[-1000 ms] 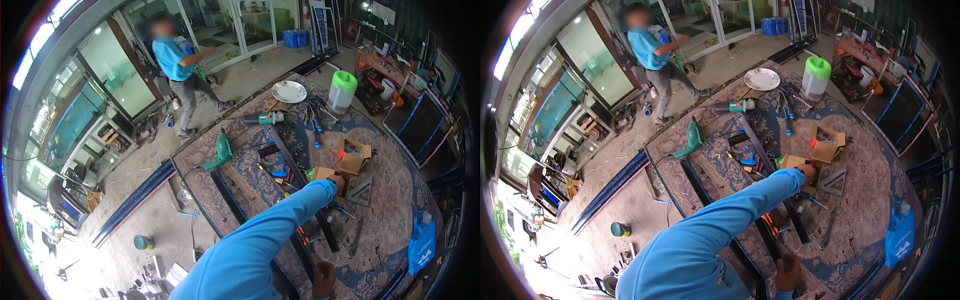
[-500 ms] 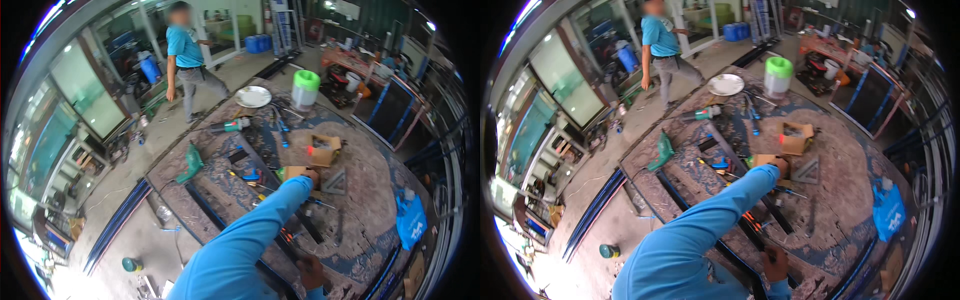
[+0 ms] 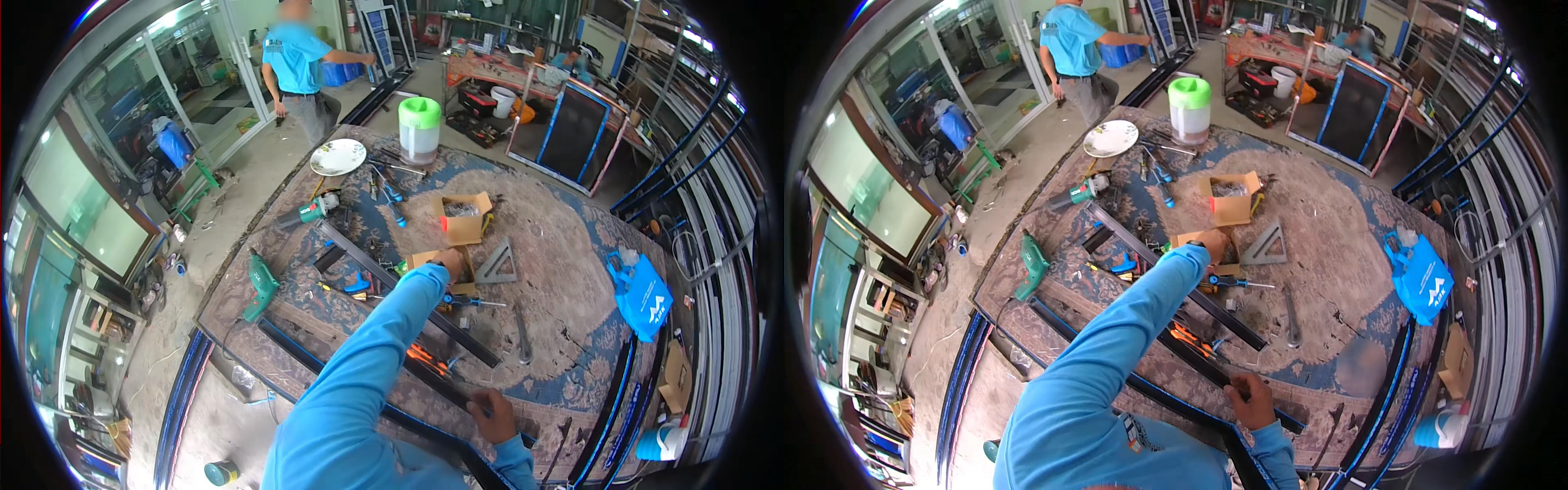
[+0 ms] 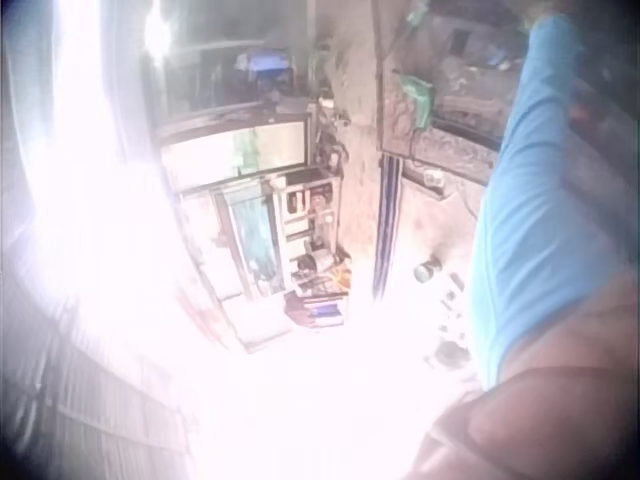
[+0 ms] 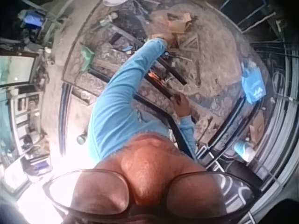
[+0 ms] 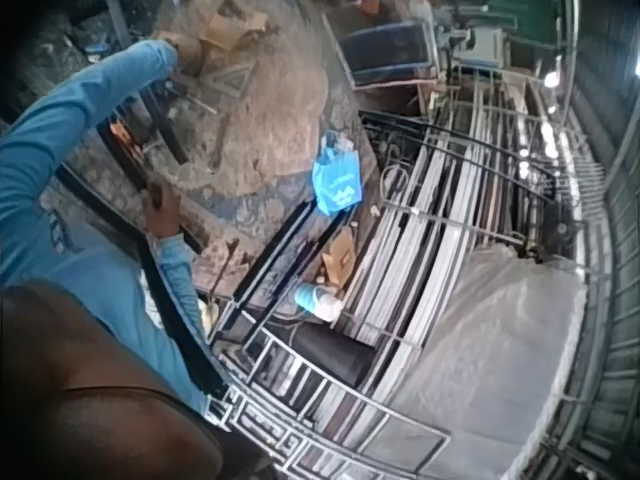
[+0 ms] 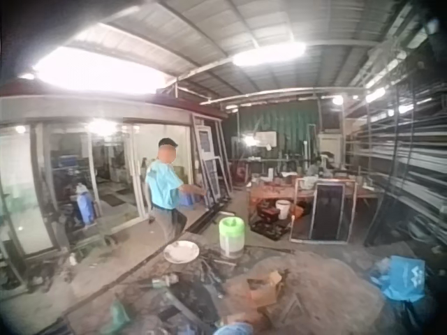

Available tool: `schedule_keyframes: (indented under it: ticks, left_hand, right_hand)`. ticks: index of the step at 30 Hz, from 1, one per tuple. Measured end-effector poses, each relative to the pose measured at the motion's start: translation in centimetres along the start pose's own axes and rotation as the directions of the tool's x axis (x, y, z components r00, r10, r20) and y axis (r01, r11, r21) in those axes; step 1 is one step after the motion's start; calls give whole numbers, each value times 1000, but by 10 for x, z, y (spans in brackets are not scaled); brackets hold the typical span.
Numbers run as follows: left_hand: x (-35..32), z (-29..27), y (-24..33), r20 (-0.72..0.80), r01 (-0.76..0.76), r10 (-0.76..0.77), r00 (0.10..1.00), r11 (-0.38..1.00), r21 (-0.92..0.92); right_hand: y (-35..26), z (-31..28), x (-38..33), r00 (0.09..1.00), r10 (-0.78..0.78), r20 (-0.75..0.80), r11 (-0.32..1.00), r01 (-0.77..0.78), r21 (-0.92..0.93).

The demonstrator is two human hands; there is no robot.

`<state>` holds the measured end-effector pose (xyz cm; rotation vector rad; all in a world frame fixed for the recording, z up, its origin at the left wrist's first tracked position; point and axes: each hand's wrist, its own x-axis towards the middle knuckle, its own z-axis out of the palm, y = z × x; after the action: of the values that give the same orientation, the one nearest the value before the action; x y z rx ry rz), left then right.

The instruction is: Drilling holes and using a rivet tool to assemble a black metal frame.

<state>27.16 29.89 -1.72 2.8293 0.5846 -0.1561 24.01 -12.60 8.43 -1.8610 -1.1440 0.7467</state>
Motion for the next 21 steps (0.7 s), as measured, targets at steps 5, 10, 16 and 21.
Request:
schedule_keyframes:
  ticks: [5,10,16,21]
  left_hand:
    - [8,-7,-3,-396,351,-271,877,925,144]
    - [28,0,-32,-144,-32,127,981,849,528]
    - [3,-38,-48,-173,-143,196,965,950,279]
    - [-48,-72,3,-144,-224,173,974,817,-532]
  right_hand:
    - [15,-2,1,999,-25,-27,997,23,-72]
    - [38,0,4,994,86,-68,995,-82,65]
    - [49,-4,6,984,174,-33,967,-165,194]
    - [71,5,8,975,185,-122,956,-150,252]
